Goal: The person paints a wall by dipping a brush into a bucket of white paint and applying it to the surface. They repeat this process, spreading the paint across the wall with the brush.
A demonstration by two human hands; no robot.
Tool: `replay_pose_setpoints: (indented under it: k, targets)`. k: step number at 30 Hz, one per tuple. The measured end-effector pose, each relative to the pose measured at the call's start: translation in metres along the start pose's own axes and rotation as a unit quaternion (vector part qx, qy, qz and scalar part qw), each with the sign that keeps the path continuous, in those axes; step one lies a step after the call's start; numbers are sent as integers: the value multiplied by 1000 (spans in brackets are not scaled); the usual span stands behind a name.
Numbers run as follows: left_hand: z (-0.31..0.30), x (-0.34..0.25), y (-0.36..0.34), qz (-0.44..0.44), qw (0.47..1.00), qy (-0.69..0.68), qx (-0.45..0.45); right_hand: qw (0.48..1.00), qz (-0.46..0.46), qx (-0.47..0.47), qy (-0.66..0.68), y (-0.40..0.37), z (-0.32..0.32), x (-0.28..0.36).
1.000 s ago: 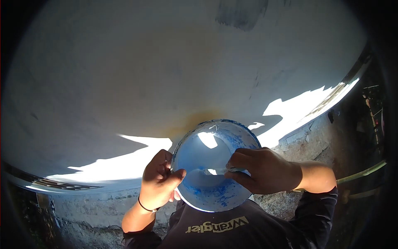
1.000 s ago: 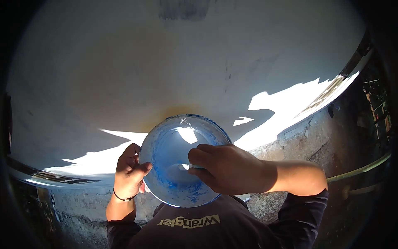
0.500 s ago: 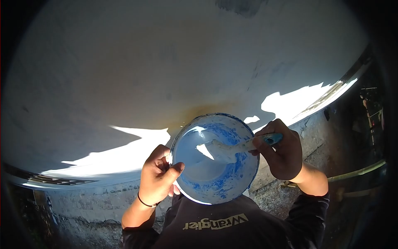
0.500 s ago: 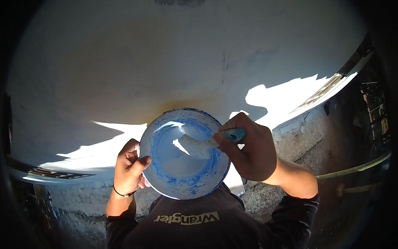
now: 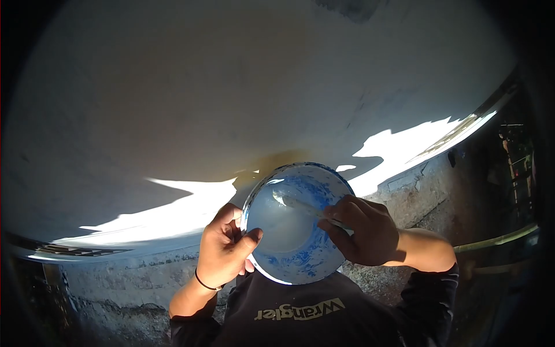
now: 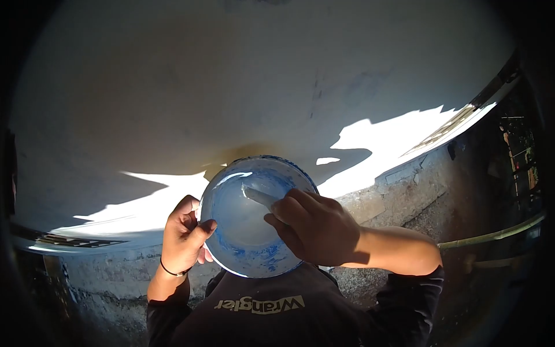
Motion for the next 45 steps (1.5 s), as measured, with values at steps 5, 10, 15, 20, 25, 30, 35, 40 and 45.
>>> replay_pose_setpoints:
  k: [5,10,15,20,25,30,35,40,45]
  targets:
    - [-5,0,-5,6,1000,-4,-15,985,126,-43,109,-10,-11,-8]
    - [-15,-9,-16,12,999,-5,-34,776,394,-286,401,-44,-20,-56]
    - [-31,-34,-35,-14,995,-70,-73,611,417,-351,575,-46,-23,-75]
    - [-43,-62,-55,-62,994,-44,-81,526,412,-287,686,-14,-8,-67]
    - [-65,-83,-70,-41,997,-44,-53,657,194,-314,657,72,-87,-50]
    - [-70,-131,-97,3,998,-48,-34,829,-50,-337,444,181,-223,-7]
    - [-67,-141,-107,22,999,-7,-30,929,-122,-306,167,244,-300,68]
    - [-66,-134,-106,3,999,16,-30,950,-169,-252,-69,264,-328,138]
    - [-67,-130,-98,53,998,1,-22,865,-224,-356,-275,245,-309,163]
Point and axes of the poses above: each hand's wrist, its own y-axis towards the middle knuckle, its own z-axis out of the palm, x = y × z, the point moved 5 cm from there along y, towards the middle knuckle, and after that the axes turned 5 degrees about -z, right-handed, at the moved point
